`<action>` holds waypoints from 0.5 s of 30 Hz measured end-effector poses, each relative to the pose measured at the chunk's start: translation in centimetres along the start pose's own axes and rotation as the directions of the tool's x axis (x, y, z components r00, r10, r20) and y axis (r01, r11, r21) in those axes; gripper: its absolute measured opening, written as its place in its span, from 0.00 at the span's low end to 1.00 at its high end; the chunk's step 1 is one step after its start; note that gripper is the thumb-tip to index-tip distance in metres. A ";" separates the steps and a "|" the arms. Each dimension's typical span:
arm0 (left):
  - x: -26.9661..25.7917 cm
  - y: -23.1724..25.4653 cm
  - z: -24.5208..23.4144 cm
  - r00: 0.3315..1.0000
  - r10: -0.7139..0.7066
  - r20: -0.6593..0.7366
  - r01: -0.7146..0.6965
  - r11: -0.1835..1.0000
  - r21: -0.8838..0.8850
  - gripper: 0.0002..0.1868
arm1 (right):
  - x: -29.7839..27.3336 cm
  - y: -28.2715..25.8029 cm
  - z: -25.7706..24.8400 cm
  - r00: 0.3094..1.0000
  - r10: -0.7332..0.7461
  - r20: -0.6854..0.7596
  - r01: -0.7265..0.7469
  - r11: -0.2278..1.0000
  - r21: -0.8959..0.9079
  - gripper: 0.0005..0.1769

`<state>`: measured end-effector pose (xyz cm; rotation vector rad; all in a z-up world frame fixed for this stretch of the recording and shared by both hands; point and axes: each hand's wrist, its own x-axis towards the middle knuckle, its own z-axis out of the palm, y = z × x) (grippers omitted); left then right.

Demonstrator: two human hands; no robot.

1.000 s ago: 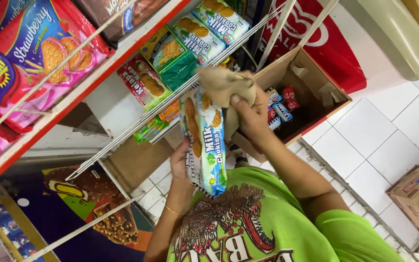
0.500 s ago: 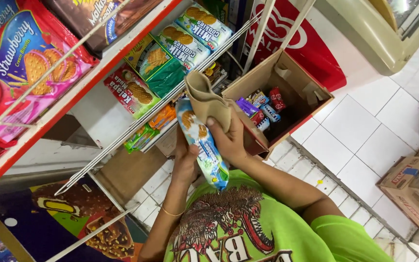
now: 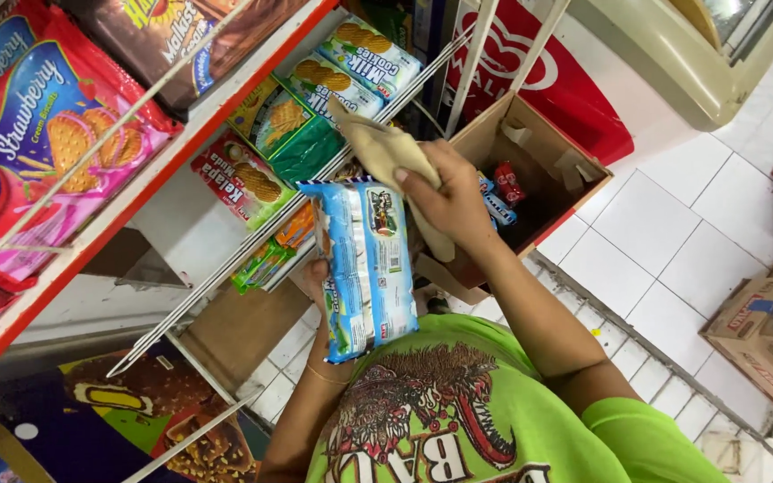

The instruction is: Cleaning individual packages of snacks and cookies with a cloth and organizing them into a box.

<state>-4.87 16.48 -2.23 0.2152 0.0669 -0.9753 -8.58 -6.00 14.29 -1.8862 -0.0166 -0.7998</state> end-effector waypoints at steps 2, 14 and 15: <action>0.6 0.4 -0.5 1.000 0.018 0.019 -0.018 1.000 -0.005 0.26 | -0.6 -0.2 -0.3 0.994 0.068 -0.085 -0.067 0.998 0.016 0.08; 8.4 3.2 -3.4 0.997 0.054 0.050 -0.052 0.998 -0.042 0.42 | -3.0 -8.0 -2.6 0.987 0.016 0.162 0.007 0.990 -0.140 0.19; 7.8 2.5 1.7 0.998 0.048 0.047 -0.046 0.998 -0.043 0.42 | -3.0 -8.4 -2.9 0.987 0.022 0.158 0.001 0.990 -0.142 0.19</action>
